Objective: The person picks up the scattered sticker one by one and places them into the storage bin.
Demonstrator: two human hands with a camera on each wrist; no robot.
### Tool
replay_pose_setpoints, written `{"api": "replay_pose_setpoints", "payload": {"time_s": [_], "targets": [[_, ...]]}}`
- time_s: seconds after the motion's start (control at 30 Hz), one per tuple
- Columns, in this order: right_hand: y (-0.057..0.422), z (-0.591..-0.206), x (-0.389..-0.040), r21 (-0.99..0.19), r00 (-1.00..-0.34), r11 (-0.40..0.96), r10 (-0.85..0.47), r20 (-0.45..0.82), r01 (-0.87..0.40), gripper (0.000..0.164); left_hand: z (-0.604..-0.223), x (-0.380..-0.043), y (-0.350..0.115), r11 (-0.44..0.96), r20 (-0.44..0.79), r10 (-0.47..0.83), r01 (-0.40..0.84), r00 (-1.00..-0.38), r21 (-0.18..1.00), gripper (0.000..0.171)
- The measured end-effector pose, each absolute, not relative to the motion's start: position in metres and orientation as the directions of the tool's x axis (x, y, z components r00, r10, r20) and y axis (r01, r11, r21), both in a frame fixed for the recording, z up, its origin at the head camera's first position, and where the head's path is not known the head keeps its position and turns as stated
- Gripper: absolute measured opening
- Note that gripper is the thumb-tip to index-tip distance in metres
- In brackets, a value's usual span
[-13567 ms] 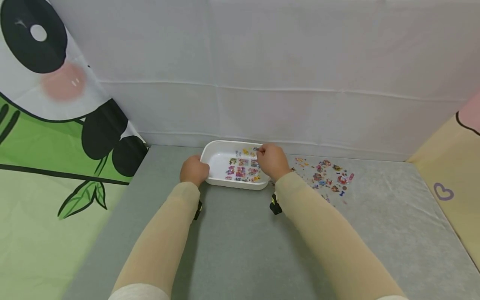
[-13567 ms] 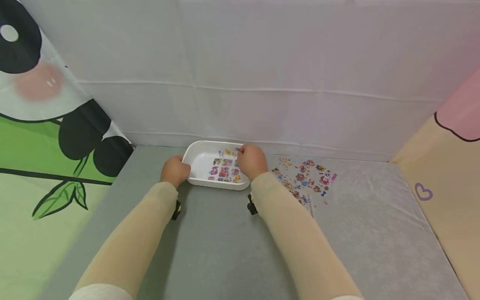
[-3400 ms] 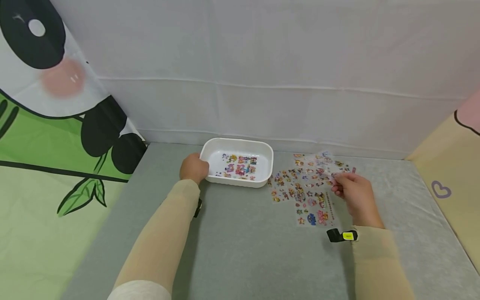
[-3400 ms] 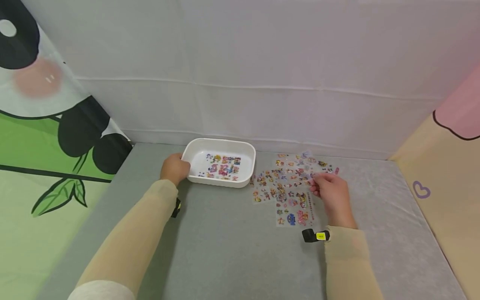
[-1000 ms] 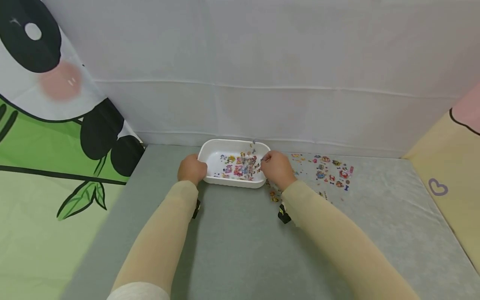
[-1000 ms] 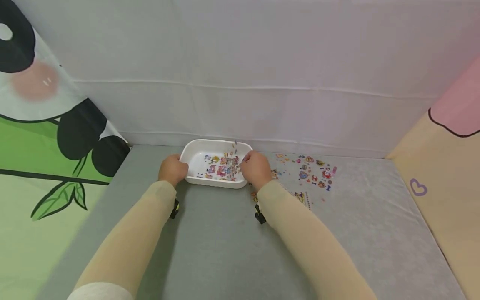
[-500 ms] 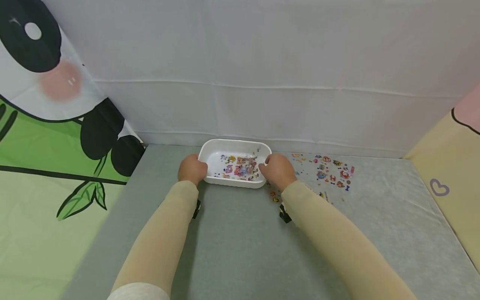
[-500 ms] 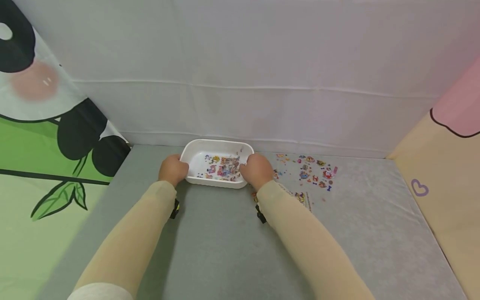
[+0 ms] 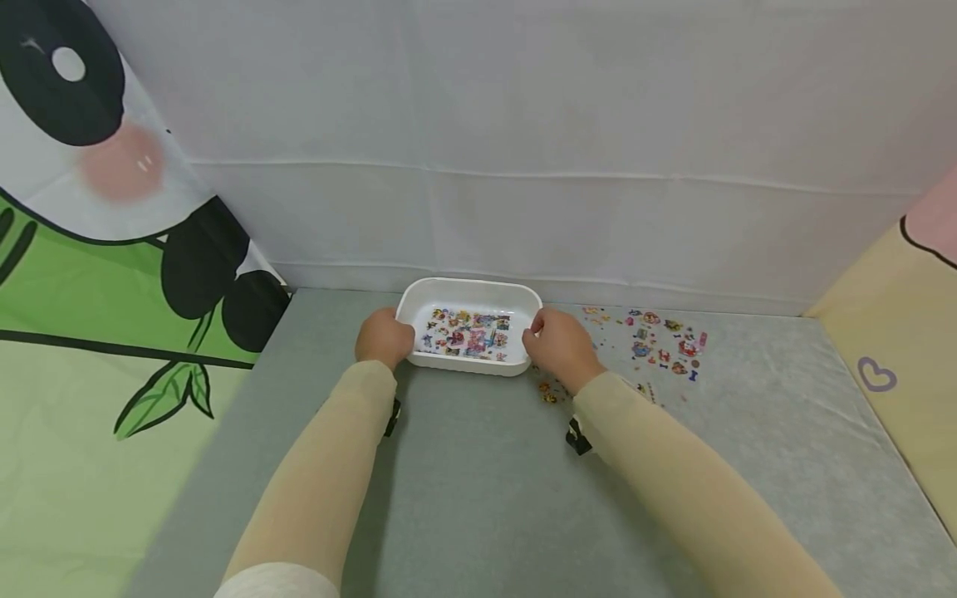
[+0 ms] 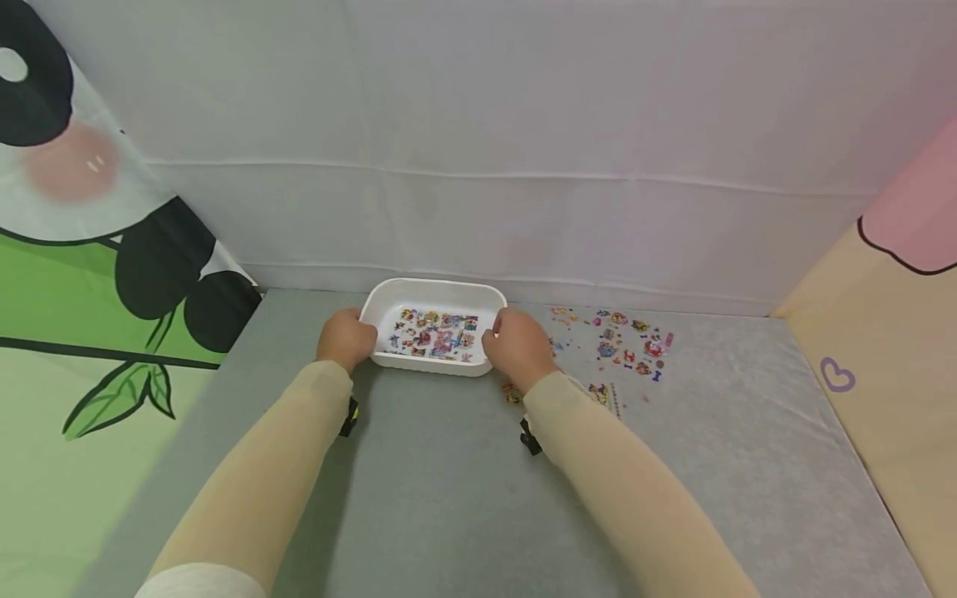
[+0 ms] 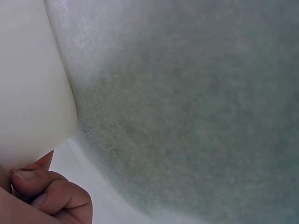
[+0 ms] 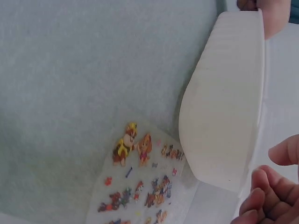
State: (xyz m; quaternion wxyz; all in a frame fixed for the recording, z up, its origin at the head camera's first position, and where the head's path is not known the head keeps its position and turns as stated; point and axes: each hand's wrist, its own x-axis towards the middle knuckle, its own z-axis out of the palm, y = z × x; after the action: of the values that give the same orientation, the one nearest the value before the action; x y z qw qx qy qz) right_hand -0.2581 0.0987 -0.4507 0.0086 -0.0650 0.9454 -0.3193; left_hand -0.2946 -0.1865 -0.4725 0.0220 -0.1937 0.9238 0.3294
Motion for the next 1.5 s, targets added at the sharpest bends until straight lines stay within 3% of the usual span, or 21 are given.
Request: {"api": "replay_pose_setpoints", "payload": {"time_s": [0.43, 0.93, 1.5], "targets": [[0.109, -0.457, -0.243, -0.732, -0.999, 0.680, -0.035, 0.022, -0.040, 0.021, -0.473, -0.299, -0.191, 0.712, -0.172, -0.335, -0.368, -0.927, 0.598, 0.049], [0.136, -0.474, -0.218, -0.889, -0.993, 0.449, 0.114, -0.044, 0.091, 0.029, -0.474, -0.298, -0.190, 0.714, -0.161, -0.331, -0.358, -0.930, 0.602, 0.049], [0.168, -0.491, -0.186, -0.828, -0.992, 0.552, 0.118, -0.045, 0.103, 0.054, -0.475, -0.295, -0.187, 0.706, -0.156, -0.338, -0.360, -0.928, 0.610, 0.047]]}}
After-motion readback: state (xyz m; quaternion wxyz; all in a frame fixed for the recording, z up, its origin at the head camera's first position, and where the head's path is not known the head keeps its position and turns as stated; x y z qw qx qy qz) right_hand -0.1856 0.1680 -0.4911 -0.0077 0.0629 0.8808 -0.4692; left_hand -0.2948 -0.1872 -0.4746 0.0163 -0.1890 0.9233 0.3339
